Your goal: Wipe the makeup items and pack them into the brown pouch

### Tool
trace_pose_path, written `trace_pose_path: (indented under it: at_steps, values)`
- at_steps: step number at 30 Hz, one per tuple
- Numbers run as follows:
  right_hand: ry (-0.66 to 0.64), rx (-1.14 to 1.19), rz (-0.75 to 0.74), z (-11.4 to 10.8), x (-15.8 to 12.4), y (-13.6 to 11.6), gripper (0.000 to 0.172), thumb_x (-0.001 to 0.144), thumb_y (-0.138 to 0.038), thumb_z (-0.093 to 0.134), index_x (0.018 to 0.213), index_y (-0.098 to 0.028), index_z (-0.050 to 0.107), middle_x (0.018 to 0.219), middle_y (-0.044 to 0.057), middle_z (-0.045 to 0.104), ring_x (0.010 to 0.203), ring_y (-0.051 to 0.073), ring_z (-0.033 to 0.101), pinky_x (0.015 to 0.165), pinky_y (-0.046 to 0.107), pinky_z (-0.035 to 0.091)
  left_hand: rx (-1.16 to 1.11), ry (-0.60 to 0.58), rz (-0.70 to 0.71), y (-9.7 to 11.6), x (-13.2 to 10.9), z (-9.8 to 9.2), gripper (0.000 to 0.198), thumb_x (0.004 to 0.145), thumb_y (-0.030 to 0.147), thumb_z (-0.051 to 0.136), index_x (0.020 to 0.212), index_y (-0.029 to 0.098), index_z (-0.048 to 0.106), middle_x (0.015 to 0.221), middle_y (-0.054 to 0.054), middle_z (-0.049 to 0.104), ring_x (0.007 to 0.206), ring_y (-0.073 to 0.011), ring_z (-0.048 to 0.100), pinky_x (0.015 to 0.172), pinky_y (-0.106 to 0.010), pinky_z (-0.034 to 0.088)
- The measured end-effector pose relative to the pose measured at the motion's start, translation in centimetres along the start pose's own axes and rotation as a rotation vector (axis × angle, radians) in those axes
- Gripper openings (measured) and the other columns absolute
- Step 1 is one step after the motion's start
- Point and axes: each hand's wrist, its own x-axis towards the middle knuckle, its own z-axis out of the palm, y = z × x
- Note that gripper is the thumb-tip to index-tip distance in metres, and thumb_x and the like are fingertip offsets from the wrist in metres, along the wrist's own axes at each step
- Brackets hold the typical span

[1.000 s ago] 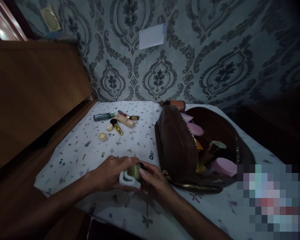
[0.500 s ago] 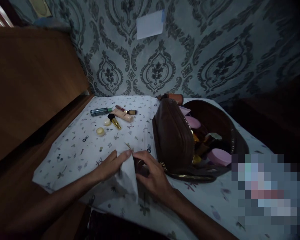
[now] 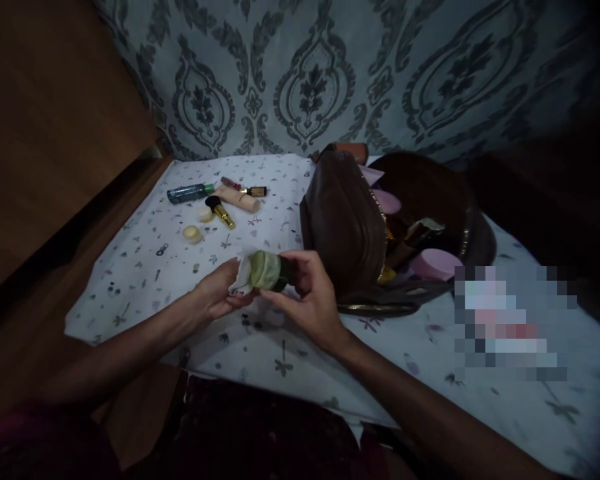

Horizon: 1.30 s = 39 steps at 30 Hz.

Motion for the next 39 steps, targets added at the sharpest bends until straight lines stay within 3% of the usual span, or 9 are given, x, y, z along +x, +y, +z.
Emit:
trace_pose_path:
  at_steps: [3, 9, 15, 19, 25, 30, 32, 35, 39]
  values:
    - [0.013, 0.059, 0.107, 0.3, 0.1, -0.3, 0.047, 0.071, -0.034, 0.08, 0.106, -0.024, 0.051, 0.098, 0.001, 0.06, 0.083, 0.016, 0.06, 0.071, 0.028, 0.052, 0.043, 0.113, 0.13, -0.5, -0.1, 0.8, 0.015, 0.072, 0.019, 0.067, 0.077, 0.017, 0.053, 0.055, 0.006, 0.049, 0.039, -0.0045, 0.04, 0.035, -0.011, 0.026]
    - [-0.039, 0.04, 0.188, 0.3, 0.2, -0.8, 0.042, 0.07, -0.034, 0.078, 0.101, -0.023, 0.052, 0.093, 0.001, 0.061, 0.083, 0.017, 0.059, 0.075, 0.028, 0.05, 0.453, 0.351, 0.436, -1.3, -1.3, 1.5, 0.035, 0.085, 0.048, 0.057, 0.105, 0.02, 0.06, 0.071, 0.002, 0.056, 0.063, -0.0138, 0.055, 0.051, -0.021, 0.045]
    - [-0.093, -0.138, 0.062, 0.1, -0.1, -1.3, 0.033, 0.076, -0.026, 0.068, 0.107, -0.021, 0.058, 0.102, 0.004, 0.064, 0.095, 0.02, 0.061, 0.086, 0.032, 0.049, 1.019, 0.273, 0.694, -0.8, -2.6, 1.5, 0.042, 0.096, 0.054, 0.042, 0.12, 0.021, 0.051, 0.087, -0.001, 0.059, 0.075, -0.0167, 0.058, 0.069, -0.027, 0.048]
    - [-0.171, -0.303, -0.018, 0.2, -0.7, -0.9, 0.034, 0.075, -0.015, 0.058, 0.109, -0.018, 0.058, 0.108, 0.009, 0.057, 0.1, 0.021, 0.058, 0.085, 0.033, 0.05, 1.388, 0.259, 0.723, -0.4, -2.8, 2.1, 0.044, 0.093, 0.053, 0.048, 0.121, 0.02, 0.05, 0.108, -0.006, 0.063, 0.097, -0.0228, 0.062, 0.083, -0.033, 0.048]
    - [-0.152, -0.235, -0.039, -0.3, -0.1, -1.8, 0.04, 0.065, -0.021, 0.078, 0.099, -0.019, 0.059, 0.098, 0.003, 0.056, 0.094, 0.019, 0.059, 0.085, 0.031, 0.051, 1.241, 0.233, 0.639, 1.1, -2.5, 3.5, 0.042, 0.095, 0.055, 0.042, 0.113, 0.02, 0.055, 0.083, -0.001, 0.064, 0.081, -0.0203, 0.061, 0.073, -0.03, 0.048]
    - [-0.225, -0.026, -0.027, -4.2, -0.5, -6.1, 0.047, 0.063, -0.029, 0.088, 0.101, -0.02, 0.062, 0.096, 0.001, 0.063, 0.091, 0.016, 0.063, 0.086, 0.028, 0.052, 1.127, 0.205, 0.804, 3.0, -1.8, 5.4, 0.028, 0.095, 0.046, 0.048, 0.105, 0.021, 0.059, 0.086, -0.001, 0.065, 0.076, -0.0166, 0.06, 0.069, -0.027, 0.048]
    - [-0.203, 0.003, 0.057, -6.6, -1.2, -8.1, 0.048, 0.064, -0.027, 0.088, 0.104, -0.02, 0.063, 0.097, 0.001, 0.065, 0.092, 0.017, 0.065, 0.084, 0.029, 0.054, 1.289, 0.097, 1.003, 3.4, -1.4, 6.5, 0.025, 0.096, 0.033, 0.048, 0.117, 0.023, 0.058, 0.094, -0.003, 0.065, 0.082, -0.0168, 0.061, 0.072, -0.027, 0.048]
    - [-0.058, 0.046, 0.172, -10.3, -1.9, -10.9, 0.045, 0.073, -0.028, 0.083, 0.112, -0.025, 0.061, 0.11, 0.003, 0.068, 0.097, 0.02, 0.068, 0.08, 0.033, 0.058, 1.679, -0.081, 1.234, 3.7, -0.5, 8.5, 0.049, 0.089, 0.019, 0.041, 0.136, 0.026, 0.052, 0.1, -0.006, 0.064, 0.085, -0.019, 0.062, 0.066, -0.027, 0.047]
    - [0.152, -0.241, 0.145, -13.6, -0.6, -13.6, 0.039, 0.076, -0.029, 0.082, 0.11, -0.029, 0.063, 0.112, 0.001, 0.068, 0.096, 0.019, 0.069, 0.08, 0.032, 0.06, 2.099, -0.094, 1.017, 3.2, 0.4, 11.2, 0.07, 0.075, 0.017, 0.043, 0.144, 0.028, 0.046, 0.102, -0.007, 0.065, 0.069, -0.0166, 0.061, 0.053, -0.022, 0.04]
